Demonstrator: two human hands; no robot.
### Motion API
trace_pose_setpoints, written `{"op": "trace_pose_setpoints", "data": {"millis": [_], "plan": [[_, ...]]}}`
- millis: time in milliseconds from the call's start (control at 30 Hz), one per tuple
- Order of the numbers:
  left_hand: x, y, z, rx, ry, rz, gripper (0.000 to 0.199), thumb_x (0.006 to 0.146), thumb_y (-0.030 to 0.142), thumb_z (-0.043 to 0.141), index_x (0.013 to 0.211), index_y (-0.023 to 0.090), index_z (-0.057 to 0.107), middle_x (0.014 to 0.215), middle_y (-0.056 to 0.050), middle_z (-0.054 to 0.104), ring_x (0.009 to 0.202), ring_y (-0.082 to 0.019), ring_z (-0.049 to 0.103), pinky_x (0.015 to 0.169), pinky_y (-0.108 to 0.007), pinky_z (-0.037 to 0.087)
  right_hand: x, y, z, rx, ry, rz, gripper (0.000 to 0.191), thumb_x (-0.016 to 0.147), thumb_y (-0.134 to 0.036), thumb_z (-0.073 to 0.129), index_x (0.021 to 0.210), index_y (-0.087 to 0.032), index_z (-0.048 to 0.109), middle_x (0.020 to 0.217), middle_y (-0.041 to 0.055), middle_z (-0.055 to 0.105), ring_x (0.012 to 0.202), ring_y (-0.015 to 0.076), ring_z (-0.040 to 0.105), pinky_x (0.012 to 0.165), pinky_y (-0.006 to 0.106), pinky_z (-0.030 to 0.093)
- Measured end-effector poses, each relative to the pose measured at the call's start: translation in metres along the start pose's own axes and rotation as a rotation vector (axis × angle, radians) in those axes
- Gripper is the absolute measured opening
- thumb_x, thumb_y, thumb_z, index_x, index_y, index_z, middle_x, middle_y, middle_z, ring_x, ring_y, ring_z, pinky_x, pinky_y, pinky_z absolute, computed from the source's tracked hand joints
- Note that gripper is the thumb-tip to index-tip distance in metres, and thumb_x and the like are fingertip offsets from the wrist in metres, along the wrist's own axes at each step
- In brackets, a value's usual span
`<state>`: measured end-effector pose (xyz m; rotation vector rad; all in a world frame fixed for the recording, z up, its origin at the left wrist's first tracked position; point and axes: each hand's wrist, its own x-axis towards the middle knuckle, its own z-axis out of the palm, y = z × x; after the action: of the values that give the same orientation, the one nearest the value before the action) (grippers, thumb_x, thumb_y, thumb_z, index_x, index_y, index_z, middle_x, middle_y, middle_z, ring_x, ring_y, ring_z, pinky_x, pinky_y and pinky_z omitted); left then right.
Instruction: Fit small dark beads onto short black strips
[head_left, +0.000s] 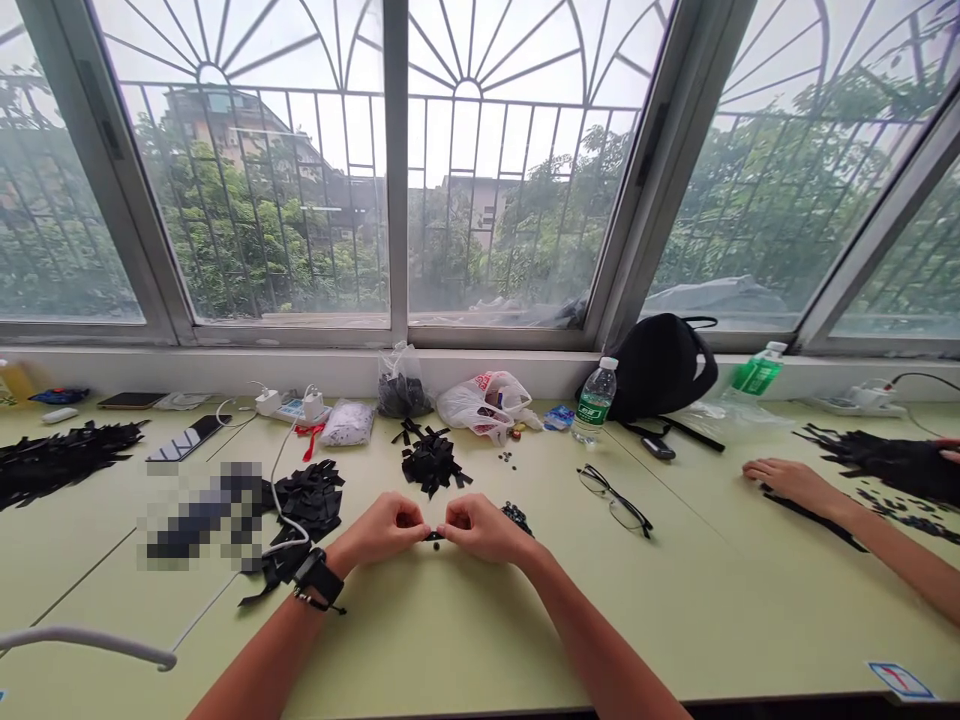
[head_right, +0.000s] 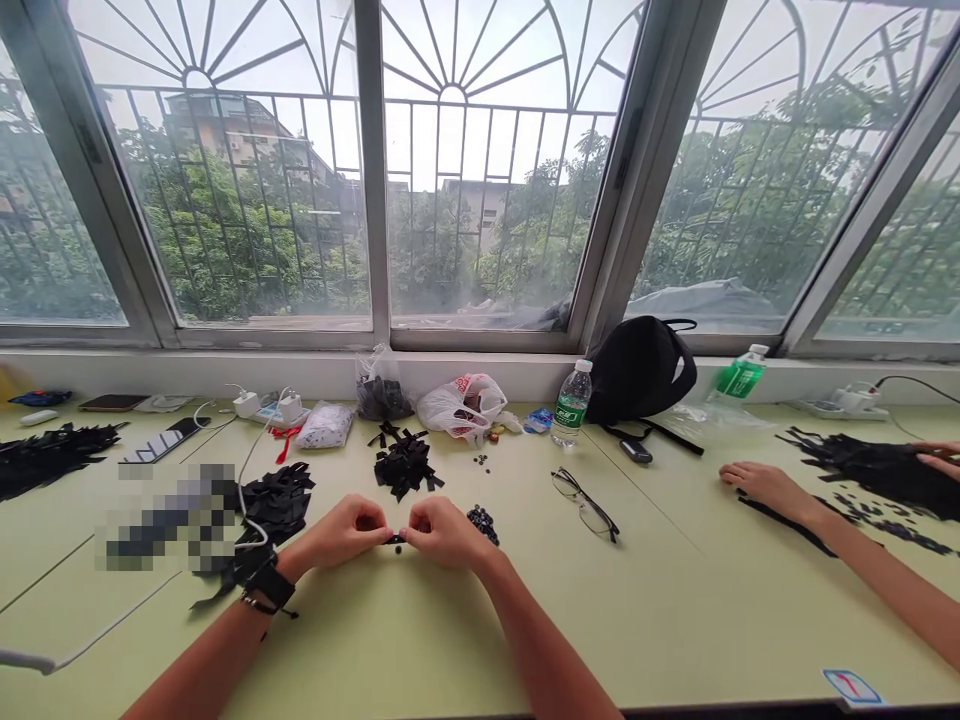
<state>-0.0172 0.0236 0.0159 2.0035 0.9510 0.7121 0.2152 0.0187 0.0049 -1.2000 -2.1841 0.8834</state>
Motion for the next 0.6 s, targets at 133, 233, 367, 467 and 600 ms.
{"op": "trace_pose_setpoints", "data": {"millis": [133,233,367,467,600], "plan": [[-0.001,-0.003,0.002,0.070,-0.039,0.021,0.035,0.086,0.043,0.066,0.066,0.014,0.070,0.060,0.000,0.059,0.057,-0.013,0.045,0.053,-0.024,0.029,-0.001,0.002,0.000,-0.005,-0.032,0.000,0.021,0.084,-0.030,0.067,0.071,-0.015,0.061,0.059,-0.0044,0.053,0.057,0.0095,0.044,0.052,0.021,0.028],[0.000,-0.006,0.005,0.123,-0.045,0.037,0.033,0.086,0.039,0.065,0.064,0.014,0.067,0.059,0.001,0.057,0.058,-0.012,0.045,0.053,-0.023,0.029,-0.002,0.003,-0.001,-0.001,-0.043,0.006,0.018,0.083,-0.027,0.067,0.071,-0.015,0.061,0.060,-0.0044,0.054,0.057,0.0095,0.045,0.052,0.021,0.030],[0.000,-0.010,0.009,0.173,-0.042,0.044,0.033,0.087,0.037,0.063,0.063,0.013,0.065,0.059,0.002,0.055,0.059,-0.011,0.044,0.054,-0.023,0.029,-0.002,0.003,-0.003,-0.010,-0.044,0.007,0.017,0.082,-0.027,0.067,0.071,-0.015,0.061,0.061,-0.0043,0.055,0.058,0.0095,0.046,0.052,0.021,0.030],[0.000,-0.010,0.010,0.186,-0.034,0.036,0.032,0.087,0.036,0.063,0.064,0.013,0.063,0.060,0.003,0.055,0.060,-0.010,0.044,0.054,-0.022,0.029,-0.002,0.004,-0.002,-0.024,-0.037,0.006,0.018,0.083,-0.027,0.068,0.071,-0.015,0.060,0.061,-0.0044,0.055,0.058,0.0093,0.046,0.052,0.021,0.030],[0.000,-0.008,0.012,0.191,-0.027,0.029,0.029,0.086,0.034,0.064,0.065,0.014,0.063,0.061,0.003,0.056,0.060,-0.010,0.045,0.054,-0.022,0.030,-0.003,0.005,-0.002,-0.034,-0.039,0.008,0.020,0.083,-0.028,0.068,0.071,-0.016,0.059,0.061,-0.0046,0.055,0.058,0.0092,0.045,0.052,0.021,0.029]]}}
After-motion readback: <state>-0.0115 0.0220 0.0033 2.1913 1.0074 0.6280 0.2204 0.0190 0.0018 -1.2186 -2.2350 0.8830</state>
